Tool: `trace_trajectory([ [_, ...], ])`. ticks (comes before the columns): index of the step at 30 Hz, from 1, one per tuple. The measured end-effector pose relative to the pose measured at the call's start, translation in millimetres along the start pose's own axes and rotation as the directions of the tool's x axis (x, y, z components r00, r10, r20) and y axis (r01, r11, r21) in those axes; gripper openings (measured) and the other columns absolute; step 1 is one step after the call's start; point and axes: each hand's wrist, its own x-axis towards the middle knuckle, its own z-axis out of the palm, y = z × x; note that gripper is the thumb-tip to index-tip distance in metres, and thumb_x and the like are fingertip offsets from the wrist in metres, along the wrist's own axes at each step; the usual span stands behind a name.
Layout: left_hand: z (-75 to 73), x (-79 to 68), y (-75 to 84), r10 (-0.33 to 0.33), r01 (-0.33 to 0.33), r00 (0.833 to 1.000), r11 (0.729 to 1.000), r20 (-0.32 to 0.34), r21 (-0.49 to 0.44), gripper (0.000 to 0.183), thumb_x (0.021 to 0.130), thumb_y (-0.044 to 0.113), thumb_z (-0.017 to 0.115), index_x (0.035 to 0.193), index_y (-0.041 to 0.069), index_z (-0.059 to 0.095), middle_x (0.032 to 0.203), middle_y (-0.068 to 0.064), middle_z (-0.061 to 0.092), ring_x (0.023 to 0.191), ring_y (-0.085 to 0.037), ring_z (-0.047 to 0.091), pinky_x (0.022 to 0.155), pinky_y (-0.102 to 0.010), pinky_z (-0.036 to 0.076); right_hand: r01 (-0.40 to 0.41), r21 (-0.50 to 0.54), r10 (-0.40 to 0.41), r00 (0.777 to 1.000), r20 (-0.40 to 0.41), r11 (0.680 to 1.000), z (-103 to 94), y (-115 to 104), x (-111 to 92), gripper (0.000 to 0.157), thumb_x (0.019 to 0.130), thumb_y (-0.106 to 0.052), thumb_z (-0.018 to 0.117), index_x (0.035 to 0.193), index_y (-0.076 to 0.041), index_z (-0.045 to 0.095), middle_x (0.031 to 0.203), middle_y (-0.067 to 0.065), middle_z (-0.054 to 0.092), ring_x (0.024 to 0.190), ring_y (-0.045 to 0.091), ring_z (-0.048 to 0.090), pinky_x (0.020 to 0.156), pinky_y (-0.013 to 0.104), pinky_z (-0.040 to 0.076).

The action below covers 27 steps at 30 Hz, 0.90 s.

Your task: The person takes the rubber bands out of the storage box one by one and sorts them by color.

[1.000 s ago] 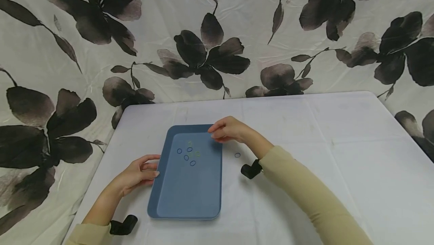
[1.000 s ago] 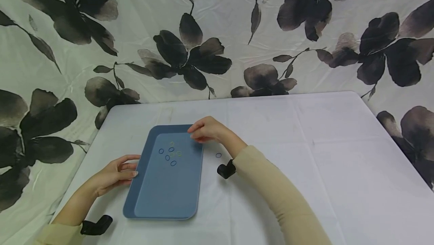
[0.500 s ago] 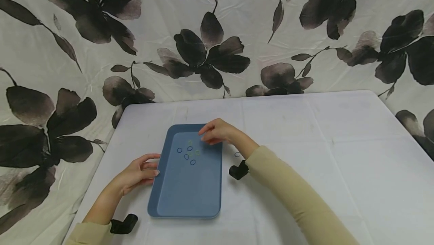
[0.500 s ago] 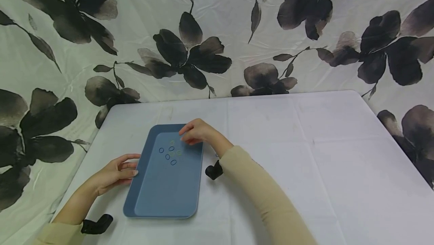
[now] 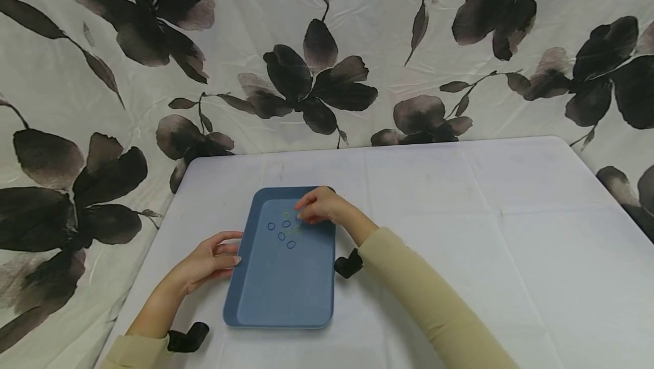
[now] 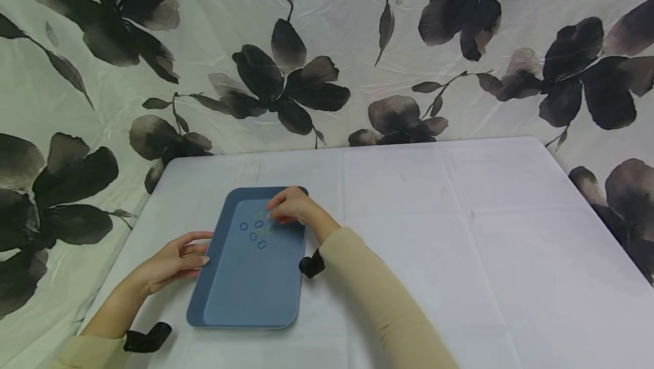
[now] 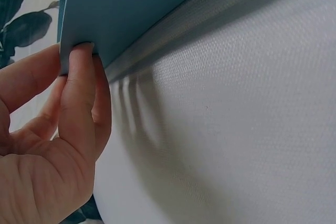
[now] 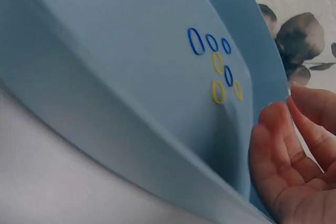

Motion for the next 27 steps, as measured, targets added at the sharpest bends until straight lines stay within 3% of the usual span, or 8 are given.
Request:
trace_trajectory([
  [4, 1.0, 0.7, -0.7, 0.003, -0.003, 1.0, 1.0, 0.004, 0.001, 0.067, 0.085, 0.0, 0.062, 0.14, -0.006, 0.023, 0.107, -0.011, 0.057, 0.085, -0.014, 0.061, 0.069, -0.028, 0.052, 0.016, -0.055, -0.016, 1.0, -0.01, 0.998, 4.4, 4, 0, 0.026, 0.076, 0.004, 0.071, 0.102, 0.002, 0.069, 0.083, 0.006, 0.064, 0.065, 0.012, 0.055, 0.065, 0.029, 0.051],
  [11, 1.5, 0.9, -0.1, 0.008, -0.008, 1.0, 1.0, 0.0, 0.004, 0.067, 0.085, 0.0, 0.062, 0.14, -0.006, 0.024, 0.107, -0.011, 0.057, 0.085, -0.014, 0.061, 0.068, -0.028, 0.052, 0.012, -0.107, -0.017, 0.999, -0.042, 0.994, 9.6, 8, 3, 0.023, 0.074, 0.007, 0.072, 0.096, 0.005, 0.07, 0.073, 0.004, 0.063, 0.058, 0.012, 0.051, 0.056, 0.023, 0.045],
  [20, 3.9, -0.1, 3.1, -0.002, 0.002, 1.0, 1.0, -0.01, 0.008, 0.067, 0.086, 0.001, 0.062, 0.14, -0.006, 0.024, 0.109, -0.012, 0.057, 0.084, -0.013, 0.061, 0.067, -0.027, 0.052, 0.01, -0.274, -0.03, 0.997, -0.069, 0.962, 13.4, 9, 3, 0.015, 0.071, 0.003, 0.077, 0.085, 0.001, 0.071, 0.066, 0.002, 0.062, 0.055, 0.01, 0.051, 0.052, 0.022, 0.043],
  [27, 4.1, -1.5, 3.3, 0.001, 0.0, 1.0, 1.0, -0.007, 0.003, 0.066, 0.086, 0.001, 0.061, 0.141, -0.006, 0.024, 0.109, -0.011, 0.057, 0.084, -0.013, 0.061, 0.068, -0.028, 0.052, -0.001, -0.304, -0.026, 0.996, -0.084, 0.953, 18.9, 8, 2, 0.014, 0.069, 0.004, 0.078, 0.081, 0.002, 0.07, 0.062, 0.001, 0.059, 0.052, 0.011, 0.051, 0.049, 0.021, 0.043],
])
